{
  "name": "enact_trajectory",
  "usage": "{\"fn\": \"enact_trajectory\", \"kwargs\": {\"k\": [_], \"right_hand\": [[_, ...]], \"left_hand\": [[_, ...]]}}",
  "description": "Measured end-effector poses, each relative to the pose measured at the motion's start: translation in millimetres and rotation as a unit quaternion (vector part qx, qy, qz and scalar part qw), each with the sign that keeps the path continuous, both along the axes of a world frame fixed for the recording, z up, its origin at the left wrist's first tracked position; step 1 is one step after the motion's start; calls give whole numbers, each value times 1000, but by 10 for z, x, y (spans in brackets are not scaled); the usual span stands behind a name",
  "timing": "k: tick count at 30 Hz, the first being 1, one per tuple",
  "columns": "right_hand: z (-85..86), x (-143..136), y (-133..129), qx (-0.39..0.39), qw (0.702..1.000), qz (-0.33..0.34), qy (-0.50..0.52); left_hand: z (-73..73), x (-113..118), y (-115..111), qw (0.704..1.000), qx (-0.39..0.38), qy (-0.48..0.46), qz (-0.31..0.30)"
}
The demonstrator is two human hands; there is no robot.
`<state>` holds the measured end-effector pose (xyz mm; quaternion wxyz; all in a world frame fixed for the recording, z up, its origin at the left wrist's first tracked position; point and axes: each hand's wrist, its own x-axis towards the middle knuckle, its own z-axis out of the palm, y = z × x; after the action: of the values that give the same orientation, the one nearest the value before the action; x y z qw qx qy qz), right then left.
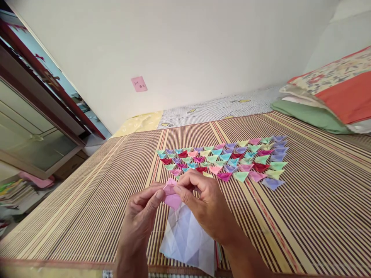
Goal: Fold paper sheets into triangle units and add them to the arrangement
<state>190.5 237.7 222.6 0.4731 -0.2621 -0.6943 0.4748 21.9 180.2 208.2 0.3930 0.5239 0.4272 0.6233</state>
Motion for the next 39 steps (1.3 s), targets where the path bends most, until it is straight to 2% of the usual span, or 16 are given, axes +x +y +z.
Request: {"fn": "enact_trajectory", "kwargs": {"k": [6,17,22,30,39], "right_hand": [[-17,-31,-16,10,1000,-18,-4],[-53,-118,-85,37,995,-92,-30],[-63,-144,-102,70,992,-91,-45],[-68,-156,-124,65,992,-95,-55],[-64,-161,-120,123,988,-77,-58]], "left_hand": [[21,50,-19,998,-35,-18,45],[71,71,-41,996,-72,-27,38],[82,79,-29,994,-80,-22,76],[79,83,-21,995,-67,5,78],[112,106,13,987,-120,-92,61]]}}
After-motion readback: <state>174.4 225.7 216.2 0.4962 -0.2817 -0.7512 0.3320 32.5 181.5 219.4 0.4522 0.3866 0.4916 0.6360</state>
